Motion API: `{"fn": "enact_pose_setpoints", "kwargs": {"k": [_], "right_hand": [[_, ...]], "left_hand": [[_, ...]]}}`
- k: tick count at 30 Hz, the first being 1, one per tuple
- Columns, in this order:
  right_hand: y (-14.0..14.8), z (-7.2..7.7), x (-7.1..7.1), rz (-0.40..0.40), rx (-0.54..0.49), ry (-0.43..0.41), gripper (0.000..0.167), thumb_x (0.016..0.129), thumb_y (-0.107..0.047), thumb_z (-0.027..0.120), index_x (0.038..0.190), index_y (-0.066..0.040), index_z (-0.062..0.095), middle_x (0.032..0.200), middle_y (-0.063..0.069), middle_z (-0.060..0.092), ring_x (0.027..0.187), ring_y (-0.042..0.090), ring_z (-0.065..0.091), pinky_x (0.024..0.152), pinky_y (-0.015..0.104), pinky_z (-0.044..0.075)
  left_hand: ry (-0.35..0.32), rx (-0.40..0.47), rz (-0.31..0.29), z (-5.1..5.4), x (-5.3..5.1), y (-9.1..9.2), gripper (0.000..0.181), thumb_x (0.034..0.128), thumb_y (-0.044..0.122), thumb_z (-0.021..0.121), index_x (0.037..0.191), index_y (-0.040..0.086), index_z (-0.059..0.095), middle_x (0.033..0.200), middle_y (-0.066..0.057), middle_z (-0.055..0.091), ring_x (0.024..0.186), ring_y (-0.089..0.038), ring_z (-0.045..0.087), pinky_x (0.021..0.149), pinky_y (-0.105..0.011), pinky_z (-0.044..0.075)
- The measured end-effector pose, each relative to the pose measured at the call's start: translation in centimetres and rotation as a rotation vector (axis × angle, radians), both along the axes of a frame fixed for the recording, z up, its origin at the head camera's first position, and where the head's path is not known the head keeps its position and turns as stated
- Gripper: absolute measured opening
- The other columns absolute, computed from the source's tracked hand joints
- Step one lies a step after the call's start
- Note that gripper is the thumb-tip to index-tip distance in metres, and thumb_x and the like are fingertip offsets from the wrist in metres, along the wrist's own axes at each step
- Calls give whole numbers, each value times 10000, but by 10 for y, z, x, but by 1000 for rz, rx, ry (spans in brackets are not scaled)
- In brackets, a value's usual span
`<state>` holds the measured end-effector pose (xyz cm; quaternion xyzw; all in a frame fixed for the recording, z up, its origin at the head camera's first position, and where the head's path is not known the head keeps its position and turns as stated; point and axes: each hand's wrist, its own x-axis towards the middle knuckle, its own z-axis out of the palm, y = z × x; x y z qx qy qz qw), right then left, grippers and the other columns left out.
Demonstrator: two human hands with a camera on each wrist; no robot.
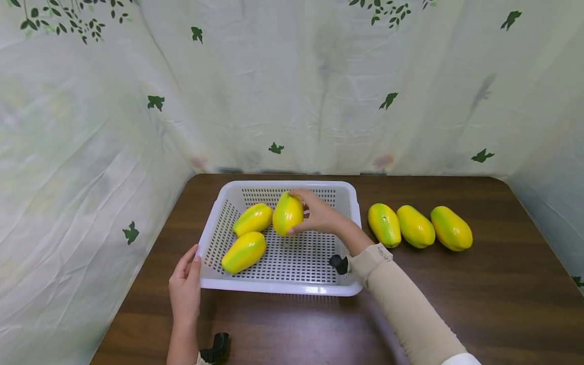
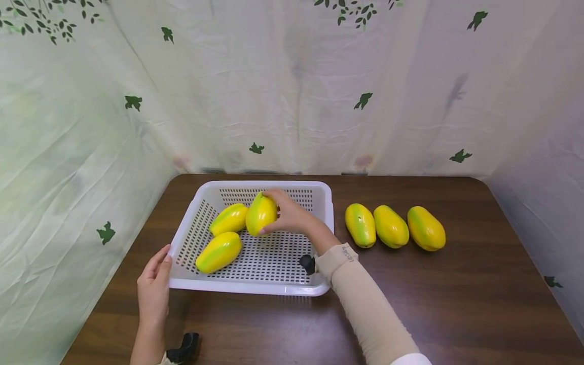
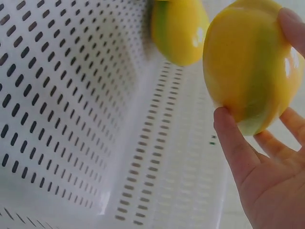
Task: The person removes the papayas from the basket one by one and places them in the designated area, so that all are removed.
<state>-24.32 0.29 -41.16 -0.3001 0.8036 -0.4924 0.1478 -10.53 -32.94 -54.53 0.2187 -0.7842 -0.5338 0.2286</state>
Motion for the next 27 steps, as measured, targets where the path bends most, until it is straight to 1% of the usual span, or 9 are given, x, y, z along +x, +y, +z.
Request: {"fn": "enact_pose_setpoints", "kwargs": {"k": [3,5,7,8,12,14,16,23,27], "right_hand": [[6,4,2,8,-36,12,880,635,-236,822,1357,-121,331,1370,38,286,1089,261,426,868,346,429],[10,6,3,6,-56,27,876,636,-253,820,1352,-125,332,1365,33,292,1081,273,430,873,352,427],[16,14,7,8,-84,21,866,650,-234,814,1356,-117,325,1384,39,273,1097,296,422,895,380,409],[19,16,8,8,-95,21,869,652,-238,813,1359,-122,321,1395,31,261,1101,297,420,901,386,403],[31,26,13,4,-122,36,890,654,-262,811,1375,-137,305,1434,8,199,1116,283,417,913,388,395],[36,27,14,1,-128,60,904,643,-292,815,1377,-154,306,1441,4,188,1113,268,423,906,386,401],[40,32,18,-6,-130,77,904,644,-296,814,1380,-160,307,1450,12,171,1124,272,419,908,402,399],[62,45,32,-41,-133,118,887,649,-271,813,1381,-192,317,1449,-17,170,1133,287,406,911,436,389],[79,45,39,-62,-137,135,883,658,-232,810,1385,-191,311,1448,-29,165,1154,299,390,917,454,378]], "left_hand": [[-7,1,2,2,2,1,380,861,528,467,1225,428,512,1116,56,576,907,-156,550,684,-188,486],[-3,3,-10,8,4,4,388,862,524,470,1234,418,509,1109,47,578,896,-143,550,675,-176,483],[-28,22,-12,32,10,18,392,881,484,469,1255,372,510,1113,14,578,894,-152,548,674,-168,480],[-35,44,-20,39,12,21,395,885,467,477,1262,351,511,1119,-4,577,894,-152,546,670,-161,478],[-87,82,-9,80,21,45,404,911,402,469,1286,257,508,1139,-61,565,912,-180,538,691,-154,470],[-82,78,-9,81,22,46,409,907,412,470,1285,258,510,1133,-58,566,904,-171,539,687,-148,467],[-87,67,-2,87,24,51,408,911,411,462,1285,255,510,1126,-58,567,898,-169,539,687,-146,466],[-88,66,-4,88,24,51,411,909,412,465,1286,253,508,1129,-50,567,897,-176,538,694,-151,467],[-87,64,-2,88,24,52,411,907,419,465,1285,263,508,1133,-46,565,894,-176,535,697,-154,468]]}}
